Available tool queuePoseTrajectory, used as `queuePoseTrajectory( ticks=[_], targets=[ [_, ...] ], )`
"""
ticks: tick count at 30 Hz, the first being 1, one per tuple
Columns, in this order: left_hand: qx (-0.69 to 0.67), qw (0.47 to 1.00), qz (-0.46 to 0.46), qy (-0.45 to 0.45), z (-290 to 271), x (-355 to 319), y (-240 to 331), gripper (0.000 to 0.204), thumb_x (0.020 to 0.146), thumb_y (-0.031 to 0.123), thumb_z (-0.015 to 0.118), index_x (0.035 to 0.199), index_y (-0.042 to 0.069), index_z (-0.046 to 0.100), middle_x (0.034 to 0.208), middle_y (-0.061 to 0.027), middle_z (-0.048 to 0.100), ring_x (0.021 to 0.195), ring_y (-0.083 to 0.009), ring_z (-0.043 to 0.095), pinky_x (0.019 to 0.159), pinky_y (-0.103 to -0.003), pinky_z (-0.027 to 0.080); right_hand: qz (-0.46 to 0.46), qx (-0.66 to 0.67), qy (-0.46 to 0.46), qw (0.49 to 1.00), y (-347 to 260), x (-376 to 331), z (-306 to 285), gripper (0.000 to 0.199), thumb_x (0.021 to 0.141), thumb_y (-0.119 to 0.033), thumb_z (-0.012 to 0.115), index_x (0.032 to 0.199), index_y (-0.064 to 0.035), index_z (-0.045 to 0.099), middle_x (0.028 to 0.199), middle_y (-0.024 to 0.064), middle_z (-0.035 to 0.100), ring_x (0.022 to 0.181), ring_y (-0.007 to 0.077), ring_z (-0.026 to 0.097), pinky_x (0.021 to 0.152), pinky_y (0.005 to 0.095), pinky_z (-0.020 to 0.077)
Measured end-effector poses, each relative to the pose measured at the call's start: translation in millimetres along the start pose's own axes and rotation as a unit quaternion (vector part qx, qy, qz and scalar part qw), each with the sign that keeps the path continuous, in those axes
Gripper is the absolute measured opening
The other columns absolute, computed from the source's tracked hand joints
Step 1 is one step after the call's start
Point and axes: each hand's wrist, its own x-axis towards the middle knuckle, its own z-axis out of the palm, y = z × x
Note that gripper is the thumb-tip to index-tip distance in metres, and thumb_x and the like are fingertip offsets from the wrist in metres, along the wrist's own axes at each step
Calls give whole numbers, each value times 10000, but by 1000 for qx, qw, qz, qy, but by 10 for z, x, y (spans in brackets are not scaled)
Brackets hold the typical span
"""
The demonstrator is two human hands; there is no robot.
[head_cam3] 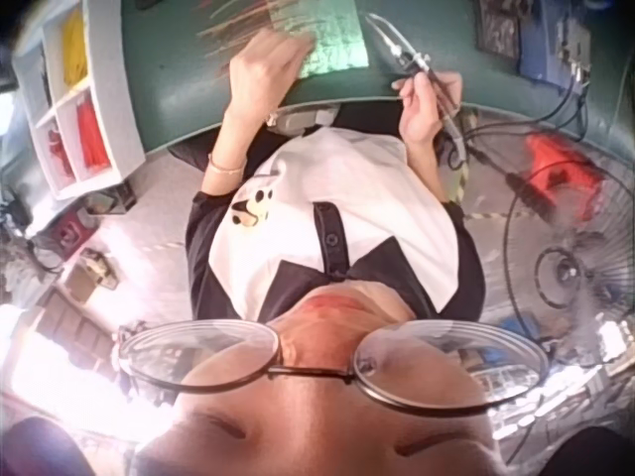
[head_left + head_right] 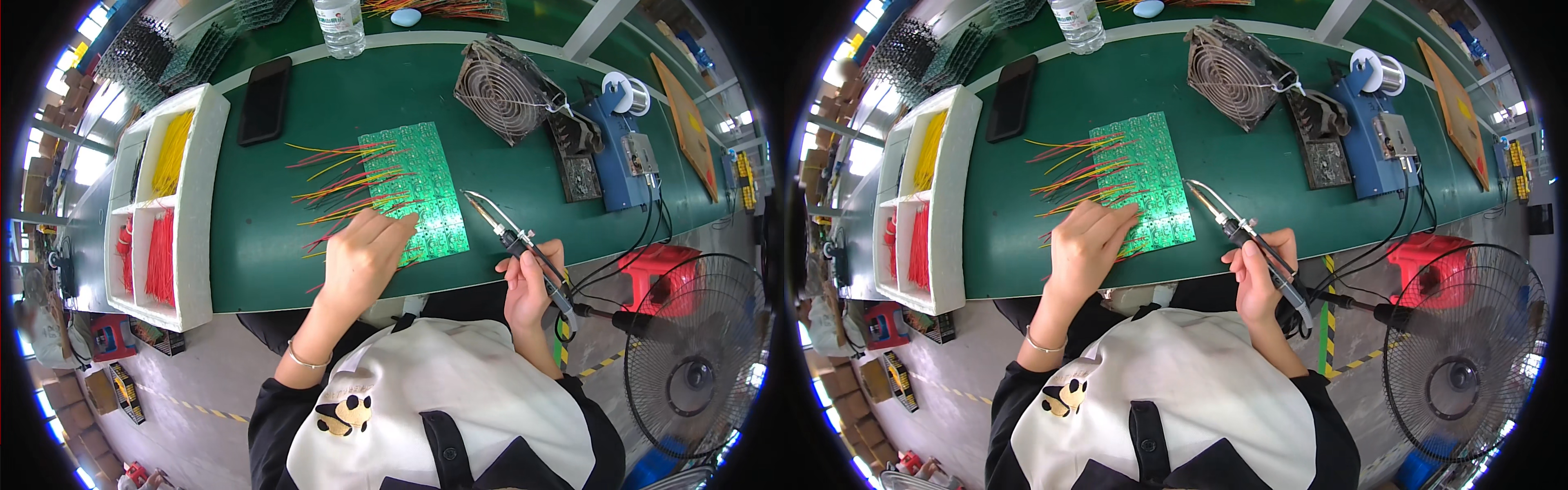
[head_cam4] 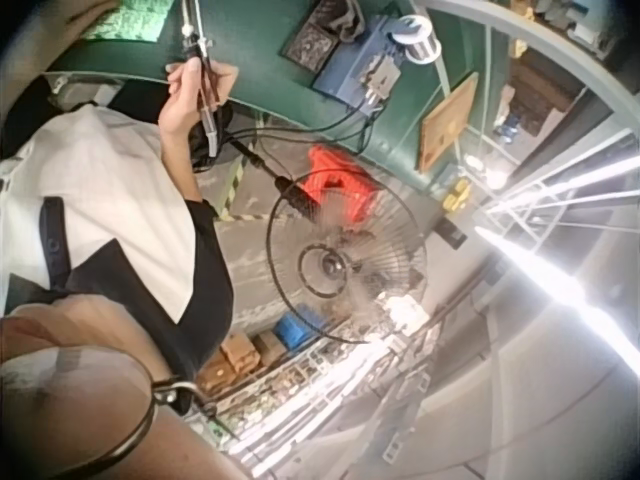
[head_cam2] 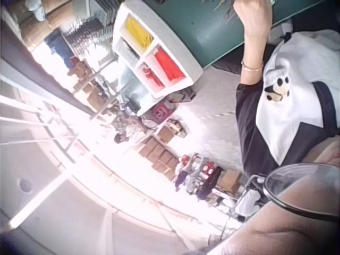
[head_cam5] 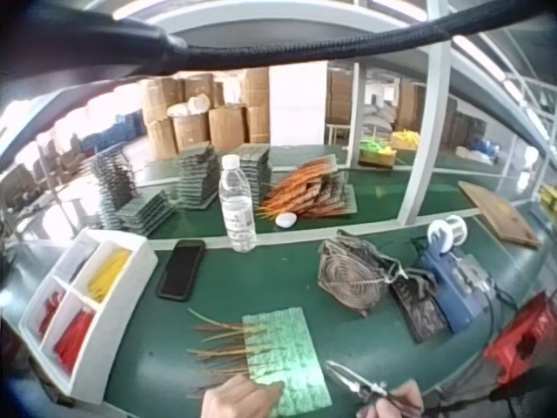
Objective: Soldering wires onto a green printed circuit board (PCB) using a hand-held soldering iron at a factory workstation.
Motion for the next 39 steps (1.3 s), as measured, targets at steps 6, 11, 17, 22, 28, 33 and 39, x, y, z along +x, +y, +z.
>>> queuePoseTrajectory(
  ticks=[6,11,17,22,28,33,39],
  targets=[
    [8,1000,-5,22,92,-56,98,134,650,13,716,750,61,641,713,-15,601,641,-181,542,539,-287,450,8,-11,-13,1000,8,-111,-55,154,843,-58,542,826,-26,392,570,57,491,459,72,427,572,284,501],
    [16,1000,-7,25,123,-77,91,141,659,6,705,771,70,649,745,-8,596,637,-177,535,536,-281,449,-5,-24,-37,999,35,-132,-103,155,840,-54,543,820,-23,393,573,58,495,468,73,439,563,279,504],
    [47,999,1,12,135,-87,100,161,658,31,714,802,86,667,728,7,567,625,-153,529,505,-274,439,17,-76,-91,993,52,-167,-183,206,825,-82,594,827,-21,397,647,96,554,533,96,530,557,263,507],
    [66,998,8,20,138,-106,106,158,649,36,719,788,94,670,715,14,553,607,-145,525,487,-269,429,13,-75,-100,992,72,-177,-212,220,822,-91,606,827,-22,397,662,104,566,550,100,546,560,259,506],
    [58,998,20,23,156,-115,83,176,638,21,717,794,88,671,707,12,555,602,-142,523,484,-264,429,-1,-100,-98,990,47,-163,-151,210,822,-98,577,809,-31,379,561,59,490,477,82,473,571,289,512],
    [55,998,27,32,155,-128,75,197,620,14,718,798,85,671,712,16,560,606,-141,522,489,-263,434,4,-123,-100,987,14,-175,-114,222,822,-116,582,804,-32,377,571,75,516,478,88,488,550,267,500],
    [59,997,38,36,154,-130,53,217,610,13,720,806,92,671,712,21,562,612,-140,523,493,-265,436,28,-95,-119,988,36,-178,-192,214,811,-75,624,831,-12,420,763,143,608,610,117,597,550,232,496]
  ],
)
